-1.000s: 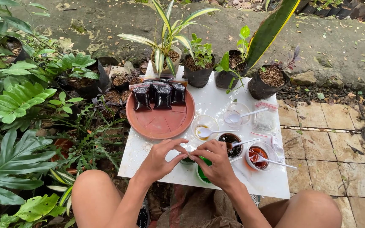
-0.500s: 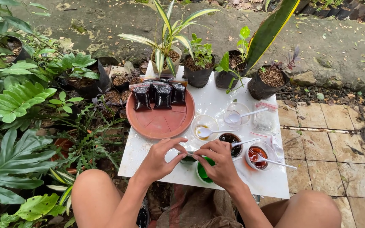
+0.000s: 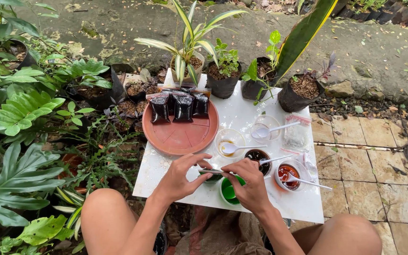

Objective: Preparing and mixing various agricultural solutions in small plastic cups using powders and liquid concentrates.

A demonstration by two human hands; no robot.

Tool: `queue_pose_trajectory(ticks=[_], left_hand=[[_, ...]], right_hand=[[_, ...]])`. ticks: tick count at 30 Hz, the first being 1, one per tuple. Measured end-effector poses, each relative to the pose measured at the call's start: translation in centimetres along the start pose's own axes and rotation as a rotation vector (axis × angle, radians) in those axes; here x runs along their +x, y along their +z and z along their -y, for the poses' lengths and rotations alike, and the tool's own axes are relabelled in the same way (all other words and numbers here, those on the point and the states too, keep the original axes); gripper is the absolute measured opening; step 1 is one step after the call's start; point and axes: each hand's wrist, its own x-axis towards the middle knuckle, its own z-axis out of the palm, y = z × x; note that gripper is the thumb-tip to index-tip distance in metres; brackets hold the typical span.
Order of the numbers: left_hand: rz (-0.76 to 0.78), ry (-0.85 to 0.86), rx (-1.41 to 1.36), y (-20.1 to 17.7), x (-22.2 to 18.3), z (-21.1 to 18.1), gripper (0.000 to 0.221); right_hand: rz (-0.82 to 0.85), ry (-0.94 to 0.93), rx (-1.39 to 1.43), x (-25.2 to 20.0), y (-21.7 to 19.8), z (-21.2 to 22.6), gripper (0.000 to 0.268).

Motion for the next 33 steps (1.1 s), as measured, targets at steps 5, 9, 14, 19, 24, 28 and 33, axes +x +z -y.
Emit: queue_pose_trajectory(ticks=[5,9,14,19,24,28,33], left_hand=[[-0.013,0.021,-0.013,0.7,-0.1,0.6,0.037],[-0.056,-0.019,-0.057,0.5,-0.1,0.5,0.038],[-0.142,-0.032,-0.059,-0.7,0.0,-0.7,0.039],[-0.186,-0.100,-0.027,-2.5,1.4,-2.1,0.041],[-0.146,-0.100,0.167,-4.0,4.4,-1.3,0.046],[-0.107,-0.045,0.111,-4.7,7.5,0.3,0.044],[-0.026,-0.124,0.172,-4.8,10.6,2.6,0.041]], right_hand=[[-0.026,-0.045,-0.011,0.3,0.0,0.4,0.014],[-0.042,0.001,-0.012,0.8,-1.0,1.6,0.020],[-0.140,0.051,0.003,-0.8,-3.2,-0.8,0.026],[-0.309,0.207,0.028,-1.8,-7.3,-1.8,0.020],[-0.489,0.273,0.036,-1.9,-10.1,-2.1,0.024],[-0.527,0.302,0.032,-1.7,-10.9,-2.0,0.025],[-0.504,0.267,-0.029,-1.6,-11.6,-2.1,0.025]])
